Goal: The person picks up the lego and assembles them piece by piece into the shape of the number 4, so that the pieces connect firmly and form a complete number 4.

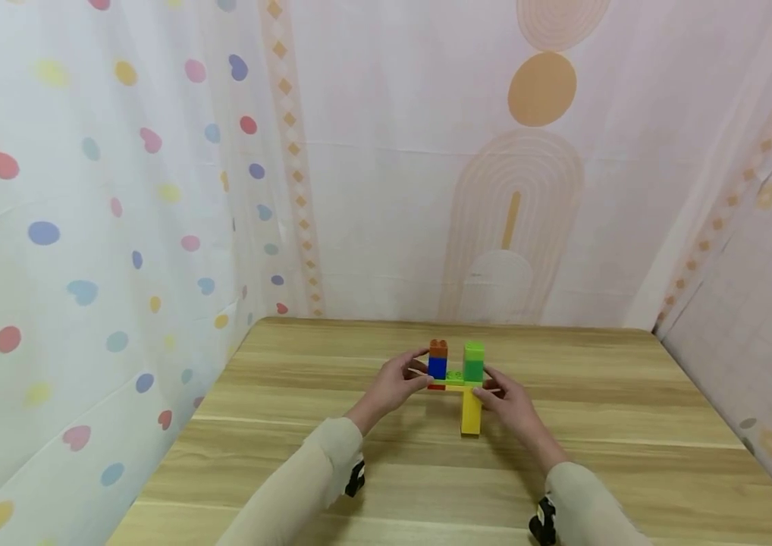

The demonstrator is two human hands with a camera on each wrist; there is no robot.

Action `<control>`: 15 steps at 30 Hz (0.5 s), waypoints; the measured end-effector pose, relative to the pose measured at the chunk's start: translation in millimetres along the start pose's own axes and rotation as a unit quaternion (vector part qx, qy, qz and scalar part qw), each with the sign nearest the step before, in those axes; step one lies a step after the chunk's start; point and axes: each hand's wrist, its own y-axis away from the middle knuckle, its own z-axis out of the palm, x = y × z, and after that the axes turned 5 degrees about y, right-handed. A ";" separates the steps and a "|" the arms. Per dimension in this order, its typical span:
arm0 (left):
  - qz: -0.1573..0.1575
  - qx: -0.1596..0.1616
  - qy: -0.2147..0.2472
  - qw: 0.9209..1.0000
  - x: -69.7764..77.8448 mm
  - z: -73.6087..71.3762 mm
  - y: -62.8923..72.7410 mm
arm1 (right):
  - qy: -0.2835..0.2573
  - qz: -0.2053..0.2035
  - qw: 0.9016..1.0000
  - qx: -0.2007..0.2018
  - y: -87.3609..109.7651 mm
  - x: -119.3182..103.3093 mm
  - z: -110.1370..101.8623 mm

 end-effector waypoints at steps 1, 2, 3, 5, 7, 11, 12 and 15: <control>0.000 0.001 0.002 1.000 -0.7 -0.9 0.8 | 0.002 -0.001 1.000 0.001 -0.4 -0.9 1.4; 0.000 0.001 0.003 1.000 -1.5 -1.9 1.8 | 0.003 -0.003 1.000 0.002 -0.2 -2.3 2.7; 0.002 0.000 0.003 1.000 -2.4 -3.0 2.8 | 0.002 -0.004 1.000 0.002 -0.3 -3.1 4.2; 0.000 -0.005 0.003 1.000 -4.8 -5.1 4.3 | 0.003 -0.005 1.000 0.006 -0.3 -3.8 7.2; -0.002 -0.013 0.001 1.000 -7.6 -6.9 5.1 | 0.003 -0.009 1.000 0.006 -0.5 -2.9 9.8; -0.015 -0.028 -0.006 0.999 -11.5 -8.7 5.5 | 0.006 0.002 1.000 0.007 -1.9 -1.4 14.6; -0.016 -0.030 -0.009 0.999 -12.6 -9.1 5.2 | 0.006 0.002 1.000 0.005 -2.2 -1.3 15.7; -0.028 -0.032 -0.013 0.999 -15.4 -10.0 5.2 | 0.003 0.010 1.000 -0.001 -2.8 -2.7 18.9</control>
